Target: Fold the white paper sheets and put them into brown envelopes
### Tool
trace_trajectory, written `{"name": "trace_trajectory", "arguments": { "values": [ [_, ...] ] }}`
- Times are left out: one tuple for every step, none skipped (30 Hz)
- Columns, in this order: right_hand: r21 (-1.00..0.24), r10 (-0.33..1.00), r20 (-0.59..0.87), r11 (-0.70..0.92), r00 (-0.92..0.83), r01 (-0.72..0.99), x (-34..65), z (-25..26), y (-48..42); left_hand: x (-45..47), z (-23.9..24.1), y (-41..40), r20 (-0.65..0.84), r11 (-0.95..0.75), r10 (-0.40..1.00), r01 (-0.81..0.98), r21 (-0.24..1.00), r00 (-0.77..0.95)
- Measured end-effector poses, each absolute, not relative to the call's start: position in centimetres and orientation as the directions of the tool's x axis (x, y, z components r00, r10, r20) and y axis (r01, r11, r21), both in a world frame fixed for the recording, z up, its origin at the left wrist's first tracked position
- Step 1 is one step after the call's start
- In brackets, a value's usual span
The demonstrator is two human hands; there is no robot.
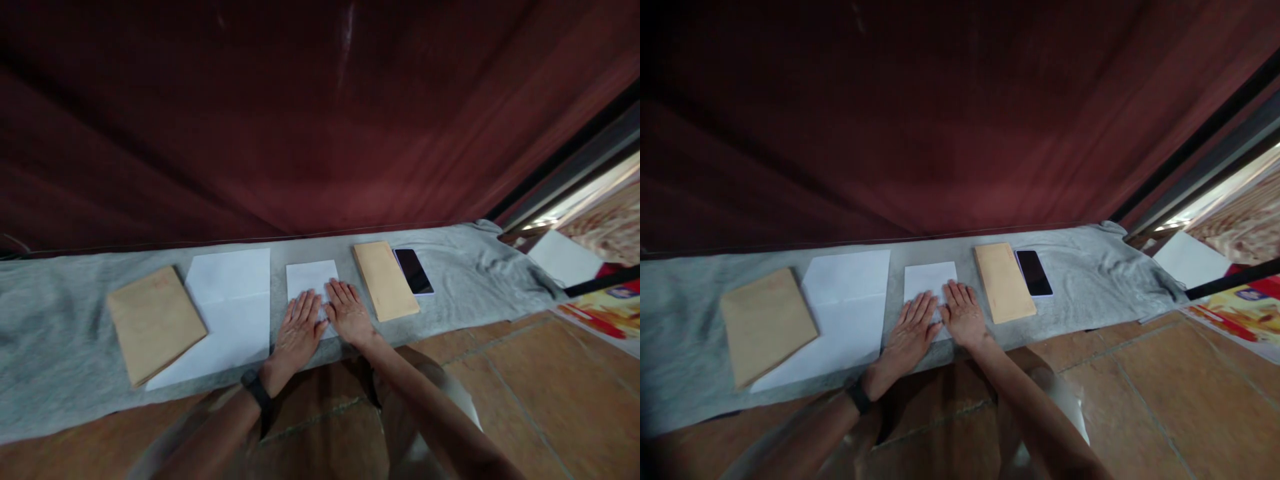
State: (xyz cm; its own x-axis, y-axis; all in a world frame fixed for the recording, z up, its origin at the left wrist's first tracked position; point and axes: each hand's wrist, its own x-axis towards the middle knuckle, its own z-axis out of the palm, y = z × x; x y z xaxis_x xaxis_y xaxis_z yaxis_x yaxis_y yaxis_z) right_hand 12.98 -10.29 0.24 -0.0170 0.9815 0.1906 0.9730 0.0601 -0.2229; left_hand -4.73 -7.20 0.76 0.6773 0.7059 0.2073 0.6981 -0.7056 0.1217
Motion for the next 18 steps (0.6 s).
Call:
{"name": "trace_trajectory", "arguments": {
  "values": [
    [-0.215,0.981,0.193,0.062,-0.020,0.975,13.0,0.2,-10.3,-5.0,0.6,-7.3,0.203,-0.711,0.700,0.695,0.109,0.685],
    [-0.210,0.980,0.198,0.064,-0.022,0.976,13.0,0.2,-10.3,-5.3,0.6,-7.3,0.200,-0.715,0.696,0.692,0.099,0.690],
    [-0.206,0.979,0.203,0.065,-0.022,0.976,13.1,0.2,-10.3,-5.6,0.5,-7.2,0.198,-0.716,0.694,0.692,0.090,0.692],
    [-0.205,0.978,0.209,0.066,-0.023,0.977,13.2,0.2,-10.4,-5.9,0.5,-7.1,0.194,-0.714,0.696,0.695,0.085,0.691],
    [-0.205,0.977,0.214,0.067,-0.023,0.977,13.3,0.2,-10.4,-6.2,0.6,-7.0,0.191,-0.710,0.700,0.700,0.083,0.688],
    [-0.206,0.975,0.219,0.069,-0.023,0.976,13.5,0.2,-10.5,-6.4,0.6,-6.9,0.188,-0.705,0.706,0.705,0.084,0.683],
    [-0.207,0.974,0.224,0.069,-0.021,0.976,13.6,0.2,-10.6,-6.6,0.6,-6.9,0.187,-0.699,0.711,0.710,0.086,0.678],
    [-0.208,0.973,0.229,0.068,-0.019,0.976,13.8,0.3,-10.7,-6.8,0.7,-7.0,0.188,-0.693,0.717,0.716,0.089,0.671],
    [-0.210,0.973,0.232,0.066,-0.016,0.975,13.9,0.3,-10.8,-7.0,0.8,-7.1,0.191,-0.686,0.724,0.722,0.092,0.663],
    [-0.212,0.972,0.234,0.066,-0.014,0.975,14.0,0.3,-10.9,-7.1,0.8,-7.2,0.195,-0.683,0.726,0.724,0.094,0.660],
    [-0.214,0.972,0.236,0.064,-0.012,0.975,14.1,0.4,-11.0,-7.3,0.9,-7.4,0.200,-0.689,0.720,0.718,0.096,0.664],
    [-0.216,0.971,0.238,0.063,-0.010,0.974,14.2,0.4,-11.0,-7.5,1.0,-7.5,0.202,-0.706,0.705,0.701,0.100,0.680],
    [-0.219,0.971,0.239,0.063,-0.008,0.974,14.2,0.4,-11.1,-7.7,1.2,-7.7,0.202,-0.733,0.677,0.672,0.106,0.707],
    [-0.223,0.971,0.241,0.063,-0.008,0.973,14.3,0.4,-11.1,-7.8,1.3,-7.8,0.198,-0.764,0.644,0.635,0.113,0.739],
    [-0.226,0.970,0.242,0.063,-0.007,0.972,14.3,0.4,-11.2,-7.9,1.5,-7.9,0.190,-0.792,0.610,0.599,0.120,0.769],
    [-0.231,0.970,0.242,0.063,-0.005,0.971,14.3,0.5,-11.2,-7.9,1.8,-8.0,0.180,-0.811,0.586,0.572,0.127,0.790],
    [-0.235,0.970,0.242,0.063,-0.005,0.970,14.4,0.5,-11.2,-7.9,2.0,-8.1,0.164,-0.820,0.572,0.557,0.132,0.803],
    [-0.239,0.971,0.240,0.065,-0.006,0.969,14.4,0.5,-11.2,-7.9,2.3,-8.1,0.144,-0.822,0.568,0.553,0.134,0.810]
  ]
}}
